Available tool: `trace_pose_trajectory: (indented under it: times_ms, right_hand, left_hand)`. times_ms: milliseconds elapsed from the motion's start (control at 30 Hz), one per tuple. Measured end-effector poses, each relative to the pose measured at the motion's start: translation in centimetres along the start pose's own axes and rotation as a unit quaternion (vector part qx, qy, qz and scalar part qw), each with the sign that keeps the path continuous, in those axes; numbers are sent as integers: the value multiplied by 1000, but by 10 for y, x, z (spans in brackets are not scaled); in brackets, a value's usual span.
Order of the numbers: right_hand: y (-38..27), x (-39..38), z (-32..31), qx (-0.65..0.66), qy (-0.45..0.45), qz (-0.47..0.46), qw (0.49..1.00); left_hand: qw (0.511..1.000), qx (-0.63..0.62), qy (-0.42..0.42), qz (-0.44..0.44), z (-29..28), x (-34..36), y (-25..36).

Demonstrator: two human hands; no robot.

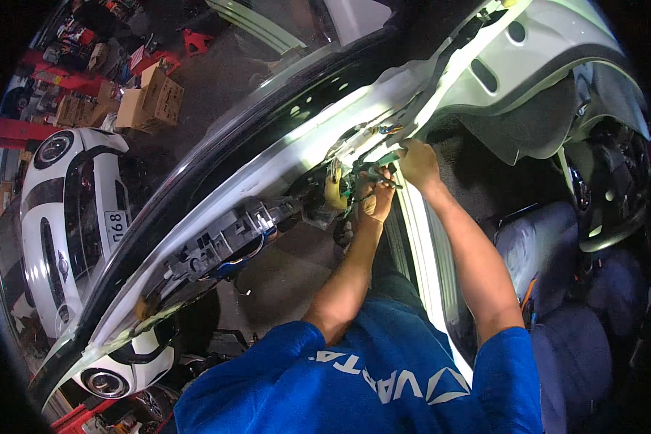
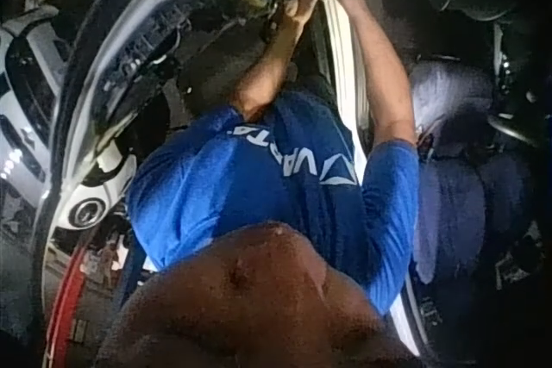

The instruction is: Installing or repairing internal wiring and components inside a vehicle door panel.

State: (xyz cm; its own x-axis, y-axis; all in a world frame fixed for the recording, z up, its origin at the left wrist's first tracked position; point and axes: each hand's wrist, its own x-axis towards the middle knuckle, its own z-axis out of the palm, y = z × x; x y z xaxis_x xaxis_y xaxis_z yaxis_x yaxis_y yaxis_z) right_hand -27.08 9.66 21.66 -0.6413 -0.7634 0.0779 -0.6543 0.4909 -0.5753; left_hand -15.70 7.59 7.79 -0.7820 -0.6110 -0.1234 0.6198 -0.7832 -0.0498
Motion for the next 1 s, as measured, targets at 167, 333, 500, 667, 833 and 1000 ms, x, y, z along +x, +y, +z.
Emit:
trace_pose_trajectory:
  times_ms: [167, 333, 500, 667, 833, 1000]
  right_hand:
    - [8, 6, 2, -35, -30, 22, 999]
    - [27, 20, -3, 110, -122, 102, 981]
    - [37, 26, 2, 205, -201, 179, 941]
    - [23, 32, -16, 77, -310, 114, 941]
    - [-25, 51, -59, 34, -506, 107, 855]
    - [-82, 61, -34, -185, -693, 39, 696]
  left_hand:
    - [997, -57, -18, 44, 1, -2, -2]
    - [998, -39, 33, 20, -1, -1, 4]
    - [995, -60, 66, 50, -6, 5, 1]
    - [971, -42, 197, 126, -9, 13, -8]
    - [969, -67, 187, 148, -12, 13, -9]
    - [970, -11, 216, 110, -13, 14, -5]
